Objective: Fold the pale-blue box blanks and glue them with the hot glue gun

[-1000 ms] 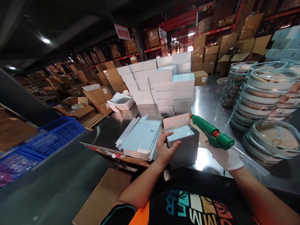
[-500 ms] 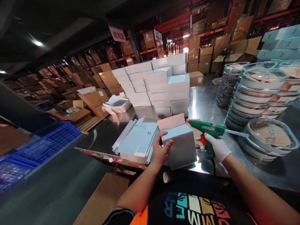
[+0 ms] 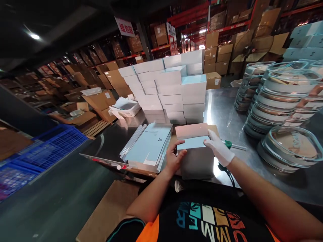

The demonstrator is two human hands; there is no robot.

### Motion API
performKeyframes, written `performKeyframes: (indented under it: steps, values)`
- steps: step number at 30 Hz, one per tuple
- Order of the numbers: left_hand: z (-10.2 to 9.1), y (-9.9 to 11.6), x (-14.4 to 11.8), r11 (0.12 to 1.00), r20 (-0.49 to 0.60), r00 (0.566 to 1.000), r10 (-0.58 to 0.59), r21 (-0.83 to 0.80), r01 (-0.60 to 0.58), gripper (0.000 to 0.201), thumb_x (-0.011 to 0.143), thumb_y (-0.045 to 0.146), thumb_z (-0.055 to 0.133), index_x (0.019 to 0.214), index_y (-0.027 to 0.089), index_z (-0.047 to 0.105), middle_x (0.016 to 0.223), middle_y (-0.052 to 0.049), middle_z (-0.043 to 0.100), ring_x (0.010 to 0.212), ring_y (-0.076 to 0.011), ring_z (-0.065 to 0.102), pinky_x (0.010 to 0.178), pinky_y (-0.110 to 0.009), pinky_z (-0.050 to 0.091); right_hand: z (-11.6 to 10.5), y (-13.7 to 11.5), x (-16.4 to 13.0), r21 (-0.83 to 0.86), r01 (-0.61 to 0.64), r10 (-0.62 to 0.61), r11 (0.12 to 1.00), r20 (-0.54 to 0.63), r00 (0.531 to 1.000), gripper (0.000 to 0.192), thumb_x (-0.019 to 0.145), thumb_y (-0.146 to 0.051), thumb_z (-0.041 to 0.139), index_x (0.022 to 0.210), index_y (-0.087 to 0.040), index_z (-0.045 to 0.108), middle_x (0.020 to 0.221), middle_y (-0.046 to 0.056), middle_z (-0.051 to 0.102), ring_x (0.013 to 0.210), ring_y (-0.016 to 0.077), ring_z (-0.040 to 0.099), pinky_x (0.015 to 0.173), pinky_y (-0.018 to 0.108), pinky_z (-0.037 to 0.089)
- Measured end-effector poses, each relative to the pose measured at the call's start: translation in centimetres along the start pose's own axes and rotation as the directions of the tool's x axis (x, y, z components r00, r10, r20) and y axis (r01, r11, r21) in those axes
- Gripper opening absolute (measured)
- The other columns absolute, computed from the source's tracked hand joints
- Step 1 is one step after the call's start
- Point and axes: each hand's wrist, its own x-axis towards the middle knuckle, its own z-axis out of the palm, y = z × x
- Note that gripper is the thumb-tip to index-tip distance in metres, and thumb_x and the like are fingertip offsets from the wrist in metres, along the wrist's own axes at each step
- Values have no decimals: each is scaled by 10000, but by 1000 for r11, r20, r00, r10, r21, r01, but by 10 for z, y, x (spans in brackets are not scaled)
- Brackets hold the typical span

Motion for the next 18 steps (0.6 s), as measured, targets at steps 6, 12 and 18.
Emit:
performKeyframes:
  steps: [6,12,18]
  values:
    - [4,-3,6,983,-147,984,102,-137,-123,712,738,842,863,956,224,586,1249,-141,703,1262,-311,706,1086,-455,559,-20,3,-6,-194,215,-188,957,147,971,657,766,-515,897,1317,-232,678,1518,141,674,1419,375,617,1209,529,506]
    - [-11,6,13,975,106,970,221,-46,-217,580,848,808,794,944,235,789,1070,-127,787,1200,-325,732,1139,-560,540,-28,7,-25,-127,387,-341,913,279,898,218,1006,-455,763,1159,-305,808,1635,108,601,1536,305,567,1278,542,458]
    - [-21,14,15,908,215,883,417,-136,-396,192,984,441,829,1095,287,861,1126,-92,864,1256,-289,766,1119,-547,597,-26,1,-27,-95,462,-419,882,292,860,166,1039,-429,736,1106,-357,870,1407,80,767,1450,305,642,1283,540,467]
